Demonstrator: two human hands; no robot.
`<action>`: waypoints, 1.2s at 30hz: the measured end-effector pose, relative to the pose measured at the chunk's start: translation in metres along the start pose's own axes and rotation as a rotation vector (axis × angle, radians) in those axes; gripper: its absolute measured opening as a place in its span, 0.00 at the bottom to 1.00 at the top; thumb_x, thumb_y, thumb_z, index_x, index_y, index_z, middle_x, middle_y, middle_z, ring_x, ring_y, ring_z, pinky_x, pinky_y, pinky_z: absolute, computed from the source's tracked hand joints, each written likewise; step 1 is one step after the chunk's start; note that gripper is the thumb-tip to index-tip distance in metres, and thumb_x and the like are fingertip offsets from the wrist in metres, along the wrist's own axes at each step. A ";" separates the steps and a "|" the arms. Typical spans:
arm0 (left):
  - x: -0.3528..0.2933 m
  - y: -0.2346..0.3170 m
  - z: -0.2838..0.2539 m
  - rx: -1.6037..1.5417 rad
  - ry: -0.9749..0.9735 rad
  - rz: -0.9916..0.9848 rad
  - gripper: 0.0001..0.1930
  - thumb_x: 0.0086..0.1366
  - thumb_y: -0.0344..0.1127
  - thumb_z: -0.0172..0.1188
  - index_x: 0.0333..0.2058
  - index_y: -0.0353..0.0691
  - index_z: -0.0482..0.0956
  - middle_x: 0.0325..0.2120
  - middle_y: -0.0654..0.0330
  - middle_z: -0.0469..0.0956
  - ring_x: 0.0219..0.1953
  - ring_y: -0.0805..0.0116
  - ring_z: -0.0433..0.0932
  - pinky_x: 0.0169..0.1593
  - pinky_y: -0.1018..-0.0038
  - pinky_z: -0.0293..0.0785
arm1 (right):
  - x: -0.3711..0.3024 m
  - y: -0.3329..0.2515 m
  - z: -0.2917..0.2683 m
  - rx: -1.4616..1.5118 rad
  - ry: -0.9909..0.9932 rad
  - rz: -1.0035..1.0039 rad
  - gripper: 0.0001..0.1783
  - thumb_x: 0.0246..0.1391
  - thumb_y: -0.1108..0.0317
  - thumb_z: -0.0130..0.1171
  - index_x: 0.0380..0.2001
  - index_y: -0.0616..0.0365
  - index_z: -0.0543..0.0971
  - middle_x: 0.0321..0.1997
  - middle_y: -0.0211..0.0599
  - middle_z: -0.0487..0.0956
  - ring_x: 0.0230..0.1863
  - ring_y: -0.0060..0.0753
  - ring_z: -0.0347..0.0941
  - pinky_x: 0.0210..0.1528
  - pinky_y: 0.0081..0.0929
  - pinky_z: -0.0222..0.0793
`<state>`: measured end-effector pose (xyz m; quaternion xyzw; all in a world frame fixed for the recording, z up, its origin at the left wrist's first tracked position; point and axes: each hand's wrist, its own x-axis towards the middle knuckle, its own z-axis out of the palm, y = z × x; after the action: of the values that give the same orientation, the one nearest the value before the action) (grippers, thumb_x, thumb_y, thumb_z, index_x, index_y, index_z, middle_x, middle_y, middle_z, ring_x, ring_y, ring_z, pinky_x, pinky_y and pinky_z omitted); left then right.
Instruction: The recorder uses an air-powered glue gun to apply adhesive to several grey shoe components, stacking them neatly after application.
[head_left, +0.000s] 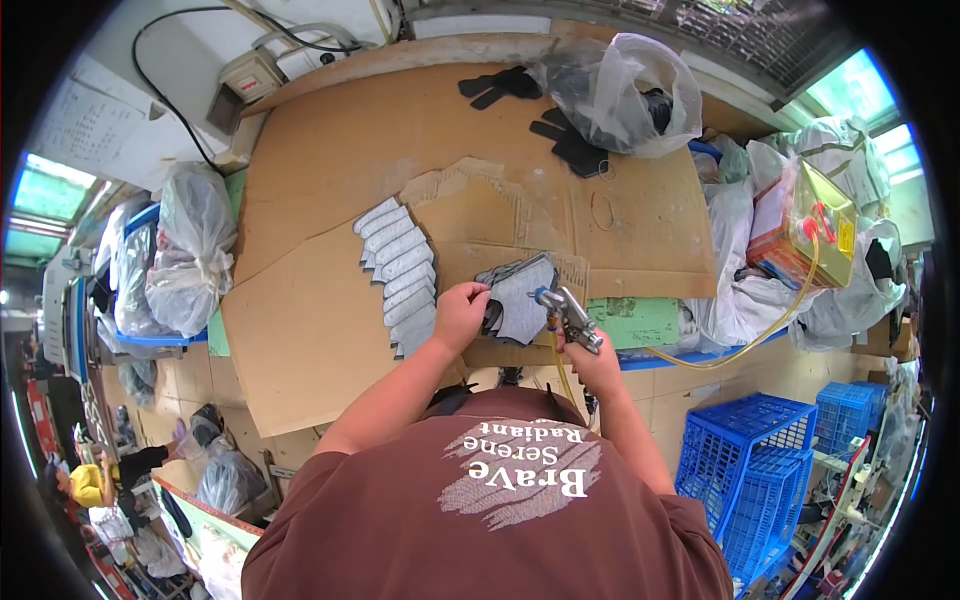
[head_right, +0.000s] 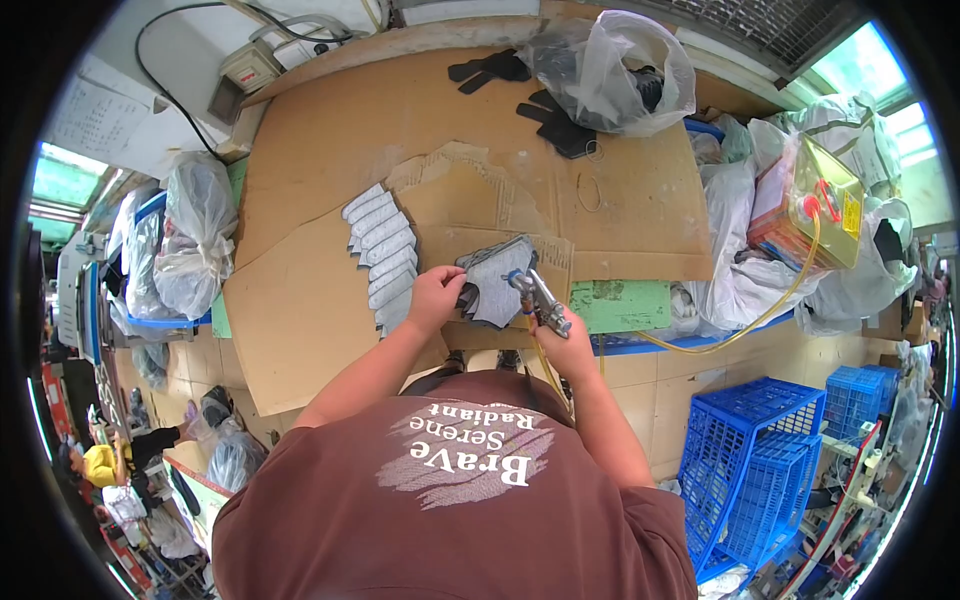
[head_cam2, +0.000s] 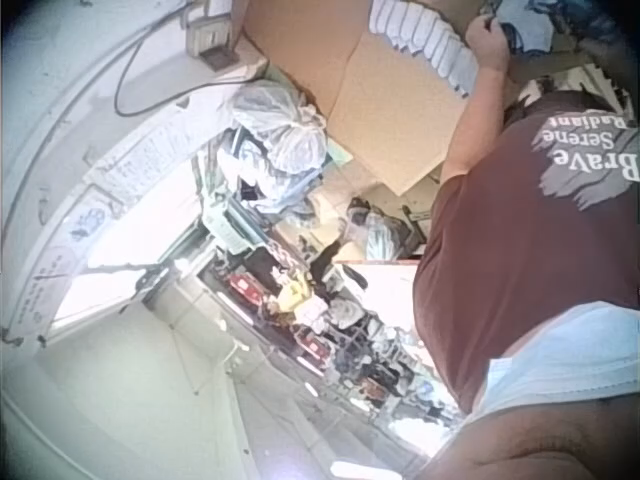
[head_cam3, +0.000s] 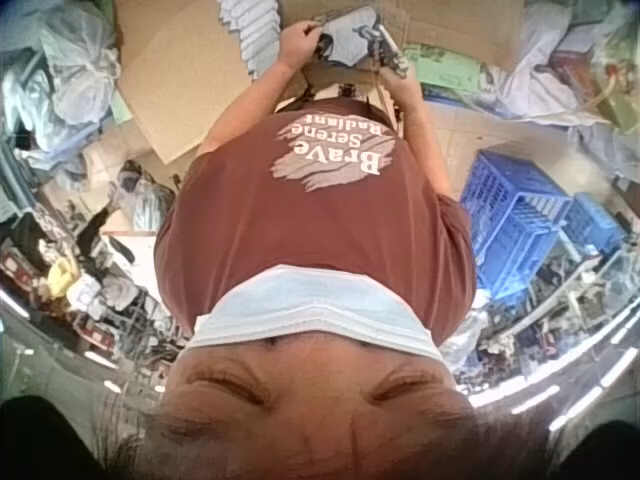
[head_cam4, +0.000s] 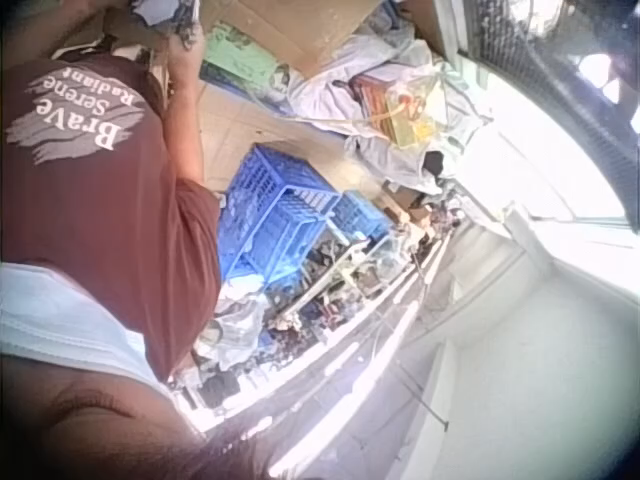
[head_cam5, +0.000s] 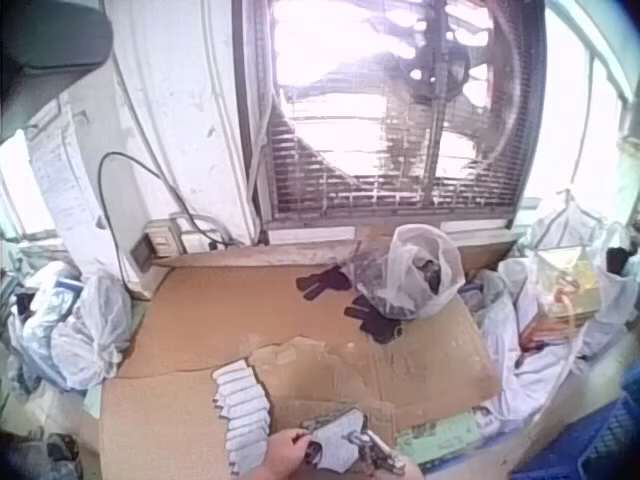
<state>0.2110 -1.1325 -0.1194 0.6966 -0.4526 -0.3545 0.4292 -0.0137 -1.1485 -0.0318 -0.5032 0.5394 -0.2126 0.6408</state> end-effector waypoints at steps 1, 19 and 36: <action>0.000 0.001 0.000 -0.001 -0.001 0.001 0.10 0.54 0.32 0.57 0.32 0.30 0.77 0.22 0.56 0.78 0.25 0.73 0.74 0.32 0.78 0.70 | 0.001 0.005 -0.003 0.005 0.031 -0.027 0.11 0.42 0.76 0.48 0.32 0.62 0.74 0.25 0.27 0.73 0.29 0.19 0.67 0.34 0.19 0.64; -0.069 -0.052 -0.095 -0.402 0.065 -0.441 0.05 0.58 0.28 0.51 0.32 0.32 0.69 0.25 0.58 0.73 0.25 0.73 0.75 0.29 0.79 0.72 | -0.001 0.014 -0.009 0.043 0.039 -0.047 0.12 0.44 0.74 0.49 0.35 0.58 0.75 0.28 0.23 0.74 0.24 0.13 0.65 0.22 0.15 0.62; -0.092 -0.074 -0.101 0.175 0.311 -0.484 0.06 0.58 0.26 0.49 0.32 0.30 0.73 0.25 0.52 0.74 0.23 0.63 0.76 0.28 0.72 0.72 | 0.002 0.006 -0.003 -0.016 -0.092 -0.046 0.12 0.44 0.76 0.49 0.35 0.59 0.74 0.30 0.25 0.74 0.31 0.17 0.67 0.35 0.18 0.64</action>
<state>0.2928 -1.0021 -0.1396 0.8645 -0.2314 -0.2953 0.3346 -0.0174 -1.1490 -0.0372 -0.5299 0.4993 -0.1998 0.6557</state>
